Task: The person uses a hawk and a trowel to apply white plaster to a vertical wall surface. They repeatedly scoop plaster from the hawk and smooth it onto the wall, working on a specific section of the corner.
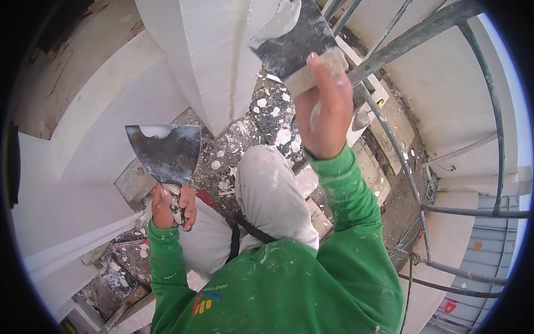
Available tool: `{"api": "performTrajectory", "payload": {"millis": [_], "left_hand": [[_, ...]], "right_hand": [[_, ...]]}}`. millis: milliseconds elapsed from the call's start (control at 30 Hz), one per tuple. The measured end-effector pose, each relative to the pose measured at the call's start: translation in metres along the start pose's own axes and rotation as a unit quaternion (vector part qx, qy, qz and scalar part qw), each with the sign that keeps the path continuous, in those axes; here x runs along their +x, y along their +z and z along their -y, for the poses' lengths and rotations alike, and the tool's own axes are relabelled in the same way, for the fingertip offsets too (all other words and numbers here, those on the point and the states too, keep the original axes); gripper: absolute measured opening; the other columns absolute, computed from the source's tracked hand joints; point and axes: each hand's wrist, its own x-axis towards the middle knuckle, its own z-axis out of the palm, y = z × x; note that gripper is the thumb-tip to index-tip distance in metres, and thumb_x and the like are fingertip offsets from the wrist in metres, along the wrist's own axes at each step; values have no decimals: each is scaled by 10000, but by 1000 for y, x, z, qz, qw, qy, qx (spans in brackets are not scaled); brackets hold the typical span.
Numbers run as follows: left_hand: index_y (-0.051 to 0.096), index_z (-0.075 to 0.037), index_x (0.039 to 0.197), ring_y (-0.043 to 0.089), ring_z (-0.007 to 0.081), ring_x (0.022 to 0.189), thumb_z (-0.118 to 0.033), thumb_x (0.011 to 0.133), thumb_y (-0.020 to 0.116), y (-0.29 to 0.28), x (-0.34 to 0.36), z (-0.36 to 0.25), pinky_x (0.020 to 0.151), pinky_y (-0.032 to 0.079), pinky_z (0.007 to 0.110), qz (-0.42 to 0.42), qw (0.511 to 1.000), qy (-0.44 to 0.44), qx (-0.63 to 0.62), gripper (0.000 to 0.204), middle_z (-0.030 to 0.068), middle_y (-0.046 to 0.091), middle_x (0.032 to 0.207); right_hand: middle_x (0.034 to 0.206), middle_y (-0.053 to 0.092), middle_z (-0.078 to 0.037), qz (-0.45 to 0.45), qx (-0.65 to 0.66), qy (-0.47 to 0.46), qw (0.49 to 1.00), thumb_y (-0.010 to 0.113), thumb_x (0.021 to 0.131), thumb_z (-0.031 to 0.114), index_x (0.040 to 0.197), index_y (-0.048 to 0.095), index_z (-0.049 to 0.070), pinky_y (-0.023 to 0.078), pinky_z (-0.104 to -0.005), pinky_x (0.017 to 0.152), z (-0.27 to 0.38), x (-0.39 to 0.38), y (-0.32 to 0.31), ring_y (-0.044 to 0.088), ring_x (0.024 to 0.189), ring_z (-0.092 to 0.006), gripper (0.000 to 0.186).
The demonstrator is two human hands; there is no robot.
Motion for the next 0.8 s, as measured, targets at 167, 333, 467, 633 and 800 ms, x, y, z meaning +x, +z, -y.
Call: {"api": "performTrajectory", "payload": {"millis": [167, 333, 467, 633, 800], "left_hand": [[401, -6, 1231, 409, 165, 424, -286, 929, 540, 25, 3, -9, 275, 301, 247, -52, 970, -139, -191, 434, 117, 426, 625], [317, -31, 1352, 413, 151, 461, -216, 915, 549, 19, -18, -30, 290, 319, 234, -57, 998, -31, -23, 528, 108, 413, 628], [288, -39, 1359, 422, 155, 469, -220, 931, 529, 4, -36, -32, 294, 349, 239, -171, 979, 24, 110, 523, 99, 404, 639], [311, -74, 1284, 440, 165, 498, -203, 968, 449, 5, -44, -13, 290, 409, 259, -253, 949, 63, 179, 369, 84, 377, 694], [311, -84, 1233, 428, 166, 497, -177, 980, 392, 14, -61, -2, 276, 422, 256, -306, 918, 46, 248, 281, 84, 369, 724]], "right_hand": [[1231, 455, -180, 190, 373, 36, 907, 534, 824, 8, 1253, 516, 57, 391, -420, 964, 81, -43, -1, 474, 1140, -310, 432], [1197, 487, -189, 270, 310, 46, 910, 535, 801, -47, 1230, 530, 28, 419, -386, 921, 26, -51, 33, 504, 1107, -275, 436], [900, 543, -97, 167, 360, 487, 778, 512, 914, 138, 950, 566, 26, 476, -365, 726, -85, -103, 56, 573, 818, -209, 129], [965, 530, -140, 66, 474, 706, 522, 477, 894, 109, 1013, 482, -13, 492, -516, 799, -204, -231, 179, 564, 877, -294, 171], [1128, 492, -226, 47, 508, 752, 417, 417, 842, 41, 1116, 427, -51, 401, -644, 952, -227, -275, 255, 510, 1065, -406, 289]]}}
